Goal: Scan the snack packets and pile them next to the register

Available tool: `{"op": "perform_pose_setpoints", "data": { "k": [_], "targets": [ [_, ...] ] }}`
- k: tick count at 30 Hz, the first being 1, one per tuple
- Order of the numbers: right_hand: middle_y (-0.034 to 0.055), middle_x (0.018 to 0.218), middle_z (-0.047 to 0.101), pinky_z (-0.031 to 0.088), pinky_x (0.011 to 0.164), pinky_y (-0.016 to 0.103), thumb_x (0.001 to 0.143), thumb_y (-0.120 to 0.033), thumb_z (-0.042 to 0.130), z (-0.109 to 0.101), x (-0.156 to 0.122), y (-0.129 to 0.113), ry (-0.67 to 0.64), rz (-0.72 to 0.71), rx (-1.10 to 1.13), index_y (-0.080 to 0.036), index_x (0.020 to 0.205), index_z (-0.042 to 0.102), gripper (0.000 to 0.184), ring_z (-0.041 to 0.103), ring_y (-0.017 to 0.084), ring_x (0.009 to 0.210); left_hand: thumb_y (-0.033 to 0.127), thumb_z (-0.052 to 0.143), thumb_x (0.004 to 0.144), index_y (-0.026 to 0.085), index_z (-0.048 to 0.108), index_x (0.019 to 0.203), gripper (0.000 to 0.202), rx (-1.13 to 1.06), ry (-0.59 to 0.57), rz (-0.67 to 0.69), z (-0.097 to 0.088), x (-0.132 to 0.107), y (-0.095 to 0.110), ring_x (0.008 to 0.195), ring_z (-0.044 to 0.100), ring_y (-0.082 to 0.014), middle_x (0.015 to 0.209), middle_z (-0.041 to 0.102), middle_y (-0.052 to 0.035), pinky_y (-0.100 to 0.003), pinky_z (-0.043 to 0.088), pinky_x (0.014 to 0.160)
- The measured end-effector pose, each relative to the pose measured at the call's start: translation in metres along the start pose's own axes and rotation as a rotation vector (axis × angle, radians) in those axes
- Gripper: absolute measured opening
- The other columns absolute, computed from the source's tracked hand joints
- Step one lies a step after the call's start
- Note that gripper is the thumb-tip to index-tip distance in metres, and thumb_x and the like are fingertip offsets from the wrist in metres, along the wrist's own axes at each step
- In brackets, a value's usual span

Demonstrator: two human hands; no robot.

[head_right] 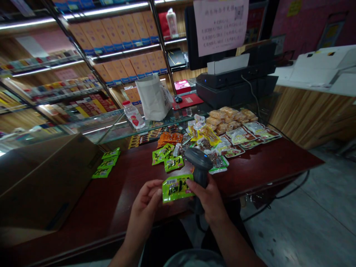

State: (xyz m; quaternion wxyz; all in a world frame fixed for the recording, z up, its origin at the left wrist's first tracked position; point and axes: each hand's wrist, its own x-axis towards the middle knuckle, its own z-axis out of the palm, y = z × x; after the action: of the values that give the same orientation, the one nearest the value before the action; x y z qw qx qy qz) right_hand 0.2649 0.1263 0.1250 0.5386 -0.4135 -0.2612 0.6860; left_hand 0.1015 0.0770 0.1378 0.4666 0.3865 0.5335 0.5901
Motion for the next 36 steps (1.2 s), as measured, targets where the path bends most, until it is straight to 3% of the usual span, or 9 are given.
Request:
{"op": "perform_pose_setpoints", "data": {
  "k": [4, 8, 18, 24, 27, 36],
  "targets": [
    [0.0004, 0.076, 0.073, 0.049, 0.044, 0.019, 0.055, -0.041, 0.091, 0.000, -0.001, -0.001, 0.040, -0.040, -0.017, -0.017, 0.106, 0.066, 0.062, 0.065, 0.014, 0.056, 0.054, 0.074, 0.076, 0.017, 0.055, 0.094, 0.045, -0.121, -0.031, -0.191, 0.004, -0.004, 0.008, 0.064, 0.071, -0.0179, 0.078, 0.074, -0.0051, -0.025, 0.057, 0.056],
    [-0.0007, 0.075, 0.073, 0.050, 0.048, 0.018, 0.057, -0.039, 0.091, 0.000, 0.000, -0.002, 0.029, -0.072, -0.024, -0.017, 0.105, 0.067, 0.058, 0.064, 0.012, 0.056, 0.042, 0.084, 0.067, 0.015, 0.055, 0.083, 0.044, -0.107, -0.142, -0.319, 0.007, -0.008, 0.012, 0.056, 0.070, -0.0169, 0.070, 0.074, -0.0066, -0.023, 0.056, 0.053],
    [0.0007, 0.084, 0.073, 0.051, 0.050, 0.021, 0.057, -0.041, 0.090, -0.006, 0.002, -0.007, 0.005, -0.073, -0.082, -0.019, 0.108, 0.066, 0.060, 0.067, 0.015, 0.062, 0.032, 0.089, 0.061, 0.011, 0.069, 0.084, 0.037, -0.122, -0.120, -0.380, 0.004, 0.000, 0.015, 0.064, 0.073, -0.0180, 0.073, 0.076, -0.0094, -0.022, 0.059, 0.061],
    [-0.0048, 0.058, 0.062, 0.044, 0.048, 0.022, 0.069, -0.049, 0.082, -0.016, 0.010, -0.005, 0.026, -0.229, -0.232, -0.018, 0.096, 0.063, 0.045, 0.053, 0.011, 0.048, 0.034, 0.091, 0.056, 0.011, 0.072, 0.080, 0.037, -0.121, -0.013, -0.227, 0.002, 0.009, 0.010, 0.066, 0.074, -0.0208, 0.073, 0.076, -0.0077, -0.023, 0.059, 0.060],
    [-0.0048, 0.055, 0.059, 0.043, 0.051, 0.022, 0.076, -0.051, 0.077, -0.023, 0.009, -0.008, -0.008, -0.284, -0.302, -0.018, 0.091, 0.061, 0.038, 0.052, 0.011, 0.050, 0.034, 0.091, 0.055, 0.011, 0.073, 0.078, 0.037, -0.121, 0.056, -0.152, -0.002, 0.015, 0.006, 0.065, 0.074, -0.0209, 0.071, 0.076, -0.0063, -0.026, 0.061, 0.061],
    [-0.0023, 0.062, 0.059, 0.038, 0.050, 0.023, 0.088, -0.057, 0.062, -0.017, -0.016, -0.010, -0.379, -0.183, -0.378, -0.017, 0.087, 0.059, 0.040, 0.049, 0.009, 0.049, 0.033, 0.086, 0.063, 0.012, 0.074, 0.084, 0.032, -0.040, 0.168, -0.007, -0.016, 0.028, -0.001, 0.072, 0.075, -0.0220, 0.078, 0.077, -0.0081, -0.029, 0.063, 0.067]
  ]
}}
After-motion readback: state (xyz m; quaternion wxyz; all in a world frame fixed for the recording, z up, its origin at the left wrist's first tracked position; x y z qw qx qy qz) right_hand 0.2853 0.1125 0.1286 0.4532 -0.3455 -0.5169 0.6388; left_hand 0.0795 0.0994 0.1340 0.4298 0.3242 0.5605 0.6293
